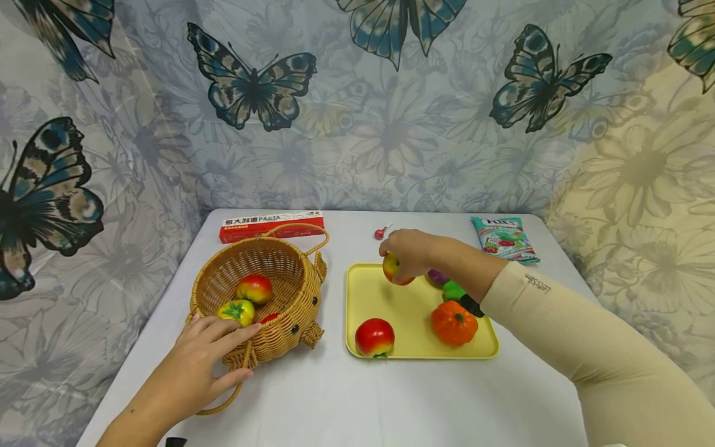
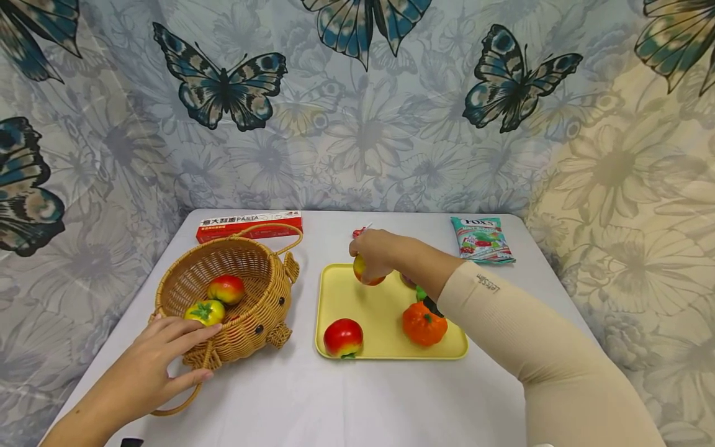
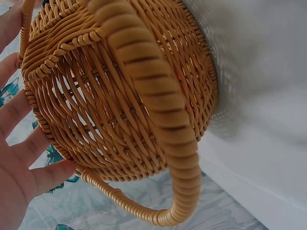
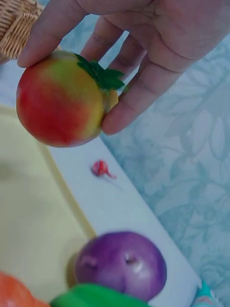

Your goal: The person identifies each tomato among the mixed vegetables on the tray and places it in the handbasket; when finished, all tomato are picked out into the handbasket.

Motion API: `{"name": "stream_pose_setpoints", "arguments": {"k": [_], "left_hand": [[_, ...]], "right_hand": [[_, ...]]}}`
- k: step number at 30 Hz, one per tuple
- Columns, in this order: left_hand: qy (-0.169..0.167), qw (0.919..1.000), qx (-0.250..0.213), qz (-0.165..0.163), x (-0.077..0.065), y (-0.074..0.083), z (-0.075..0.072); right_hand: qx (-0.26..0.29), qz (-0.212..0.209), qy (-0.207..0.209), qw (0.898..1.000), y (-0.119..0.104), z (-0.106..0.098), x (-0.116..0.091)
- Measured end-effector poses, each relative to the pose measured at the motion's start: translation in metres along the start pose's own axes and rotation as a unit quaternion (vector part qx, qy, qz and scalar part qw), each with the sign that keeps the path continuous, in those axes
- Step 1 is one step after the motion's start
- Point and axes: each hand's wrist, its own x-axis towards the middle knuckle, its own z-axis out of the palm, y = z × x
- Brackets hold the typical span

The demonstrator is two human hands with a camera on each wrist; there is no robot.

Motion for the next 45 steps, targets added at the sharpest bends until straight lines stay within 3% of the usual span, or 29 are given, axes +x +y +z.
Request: {"name": "stream_pose_setpoints", "arguments": {"k": [5, 26, 38, 45], "left_hand": [[0.0, 1.0, 0.0, -0.003, -0.001, -0.001, 0.0], [-0.021, 0.9995, 0.008, -0.021, 0.0, -0.002, -0.001], [-0.013, 0.9998, -0.002, -0.013, 0.002, -0.003, 0.0], [-0.008, 0.9999, 0.003, -0.011, 0.002, -0.002, 0.001]], "right_hand": [[-0.022, -0.036, 0.018, 0.999, -0.017, -0.016, 0.007], [-0.053, -0.112, 0.043, 0.991, -0.105, -0.067, 0.042], [-0.065, -0.152, 0.043, 0.985, -0.15, -0.075, 0.056], [-0.07, -0.176, 0.039, 0.981, -0.167, -0.066, 0.067]]}}
